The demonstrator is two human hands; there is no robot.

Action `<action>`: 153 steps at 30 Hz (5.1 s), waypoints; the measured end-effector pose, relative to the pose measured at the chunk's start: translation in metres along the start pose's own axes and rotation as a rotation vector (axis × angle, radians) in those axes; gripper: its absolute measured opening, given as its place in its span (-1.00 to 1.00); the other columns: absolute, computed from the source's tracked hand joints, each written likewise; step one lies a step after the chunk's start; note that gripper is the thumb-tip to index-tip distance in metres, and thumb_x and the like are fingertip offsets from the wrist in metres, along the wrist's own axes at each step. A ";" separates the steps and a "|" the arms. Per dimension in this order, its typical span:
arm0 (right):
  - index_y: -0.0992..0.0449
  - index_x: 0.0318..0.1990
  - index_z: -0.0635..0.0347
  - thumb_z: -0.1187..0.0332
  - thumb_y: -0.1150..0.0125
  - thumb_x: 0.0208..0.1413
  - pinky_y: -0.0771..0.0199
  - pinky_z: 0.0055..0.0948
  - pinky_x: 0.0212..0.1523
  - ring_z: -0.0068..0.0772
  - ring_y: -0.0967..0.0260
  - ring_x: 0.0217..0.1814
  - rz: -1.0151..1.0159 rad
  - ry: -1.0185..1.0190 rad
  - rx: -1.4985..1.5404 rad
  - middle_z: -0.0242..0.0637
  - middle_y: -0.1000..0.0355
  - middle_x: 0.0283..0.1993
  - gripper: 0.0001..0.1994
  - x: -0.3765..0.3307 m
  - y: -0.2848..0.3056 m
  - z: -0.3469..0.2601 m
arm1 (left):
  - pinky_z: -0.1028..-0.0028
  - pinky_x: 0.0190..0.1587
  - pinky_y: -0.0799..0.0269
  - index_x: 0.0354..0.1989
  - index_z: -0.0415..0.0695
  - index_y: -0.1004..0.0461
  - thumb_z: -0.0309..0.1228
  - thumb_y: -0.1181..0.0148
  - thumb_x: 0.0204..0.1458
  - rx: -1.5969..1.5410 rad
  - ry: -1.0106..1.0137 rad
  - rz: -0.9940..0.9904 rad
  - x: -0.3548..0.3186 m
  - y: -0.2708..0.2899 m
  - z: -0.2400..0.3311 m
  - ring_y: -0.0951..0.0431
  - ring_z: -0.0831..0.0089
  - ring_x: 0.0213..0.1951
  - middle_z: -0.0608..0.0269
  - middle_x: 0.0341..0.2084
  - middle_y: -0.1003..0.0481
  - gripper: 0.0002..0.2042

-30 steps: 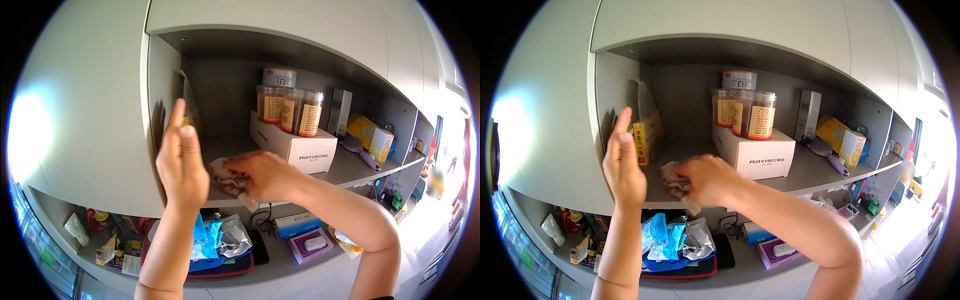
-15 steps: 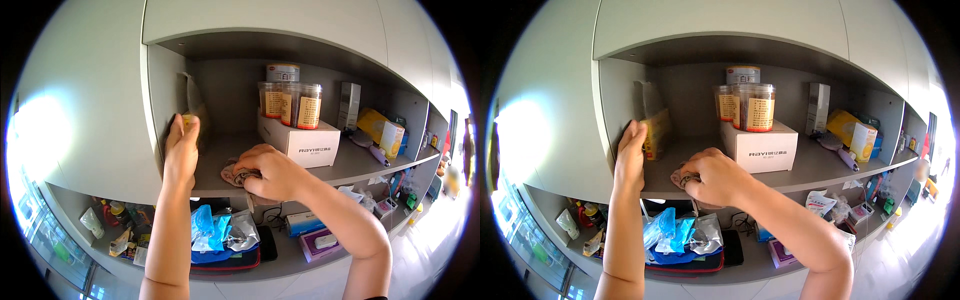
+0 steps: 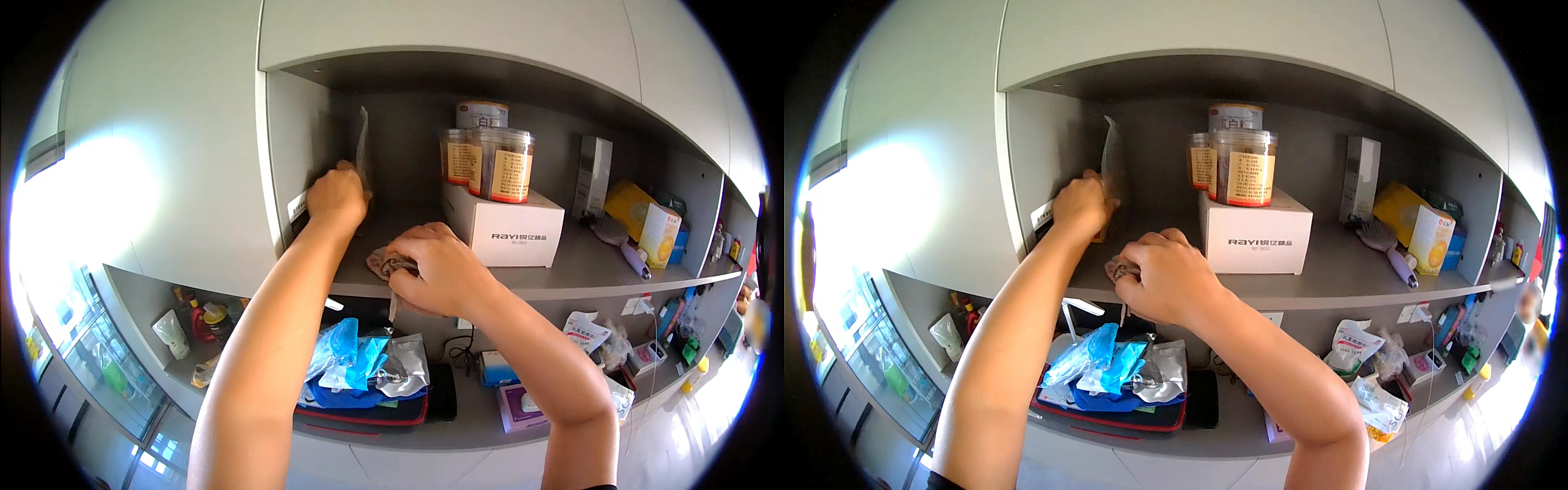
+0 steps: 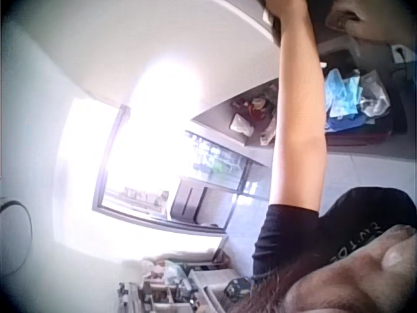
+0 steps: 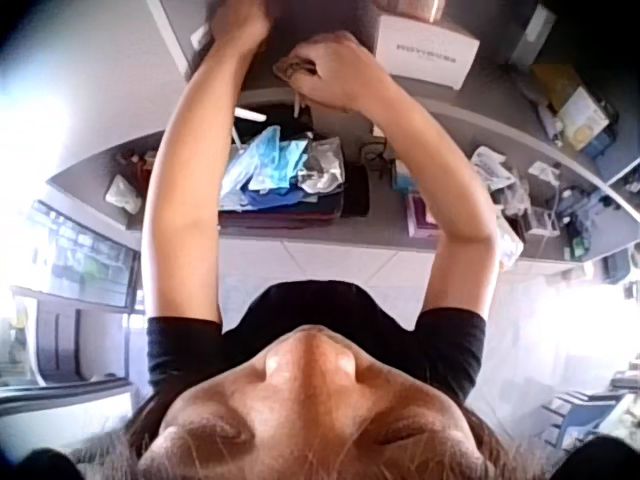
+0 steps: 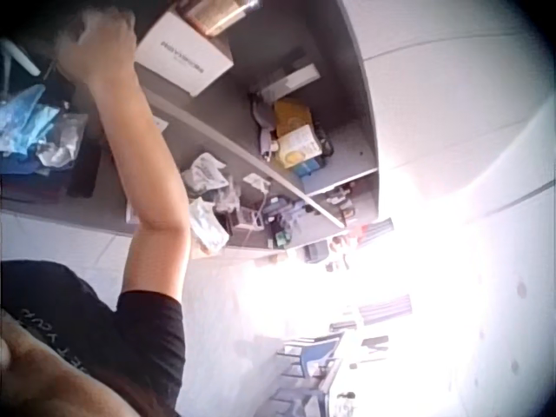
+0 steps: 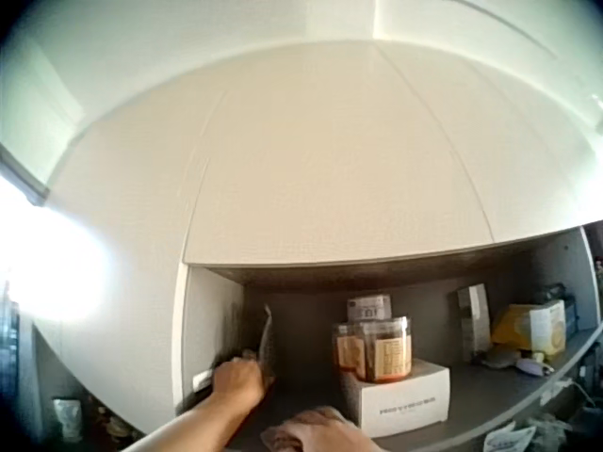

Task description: The person wipes a shelf with a cloth, picks up several packages and a white object, and wipes an individual box and package before placing them back on the shelf.

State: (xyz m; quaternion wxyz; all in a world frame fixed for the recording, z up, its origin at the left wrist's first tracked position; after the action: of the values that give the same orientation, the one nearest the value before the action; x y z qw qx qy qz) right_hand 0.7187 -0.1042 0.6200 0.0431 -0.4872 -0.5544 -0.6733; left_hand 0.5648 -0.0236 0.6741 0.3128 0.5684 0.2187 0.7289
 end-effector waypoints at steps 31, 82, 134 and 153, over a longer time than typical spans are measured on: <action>-0.47 -0.02 0.04 0.26 -0.19 0.00 -0.45 -0.24 -0.03 -0.06 -0.32 0.05 0.035 0.005 -0.302 -0.16 -0.41 -0.05 -0.66 0.045 -0.054 -0.024 | 0.09 -0.10 -0.45 -0.13 -0.27 -0.32 -0.44 -0.23 -0.08 -0.026 -0.197 0.102 0.010 0.044 0.015 -0.52 -0.12 -0.18 -0.22 -0.31 -0.51 -0.65; -0.49 -0.12 0.09 0.62 -0.21 -0.25 -0.44 -0.33 -0.32 -0.23 -0.34 -0.28 0.410 -0.141 -0.160 -0.21 -0.26 -0.21 -0.58 -0.363 -0.154 -0.017 | 0.60 -0.25 -0.40 0.11 -0.19 -0.08 -0.46 -0.11 0.14 -1.620 0.302 -0.399 -0.413 -0.201 -0.011 -0.41 0.59 -0.19 0.14 -0.11 -0.35 -0.58; -0.54 -0.11 0.17 0.43 -0.18 -0.05 -0.44 -0.19 -0.05 0.04 -0.42 -0.02 -0.542 -0.198 -0.177 0.01 -0.49 -0.13 -0.72 0.069 -0.051 0.045 | 0.23 -0.22 -0.52 -0.39 -0.24 -0.60 -0.56 -0.14 -0.11 0.182 -0.545 -0.405 -0.059 -0.012 0.022 -0.58 0.01 -0.27 -0.12 -0.37 -0.55 -0.87; -0.42 0.07 0.19 0.78 -0.03 -0.35 -0.46 -0.26 0.03 -0.01 -0.38 0.06 -0.132 0.190 0.080 -0.09 -0.40 0.05 -0.35 -0.024 0.033 -0.021 | 0.30 -0.26 -0.46 -0.09 -0.23 -0.49 -0.65 -0.09 -0.22 -0.253 -0.804 -0.180 -0.122 0.066 -0.006 -0.50 0.13 -0.31 0.08 -0.33 -0.38 -0.60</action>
State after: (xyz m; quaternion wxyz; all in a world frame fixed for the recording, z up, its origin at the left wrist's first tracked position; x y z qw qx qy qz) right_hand 0.7378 -0.1444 0.6283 0.0704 -0.3815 -0.6052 -0.6952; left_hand 0.5642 -0.1558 0.6325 0.5026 0.7430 0.0369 0.4404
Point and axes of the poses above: each hand's wrist, its own x-axis towards the middle knuckle, its own y-axis out of the back of the hand, z = x × y, the point moved 5 cm from there along x, towards the middle knuckle
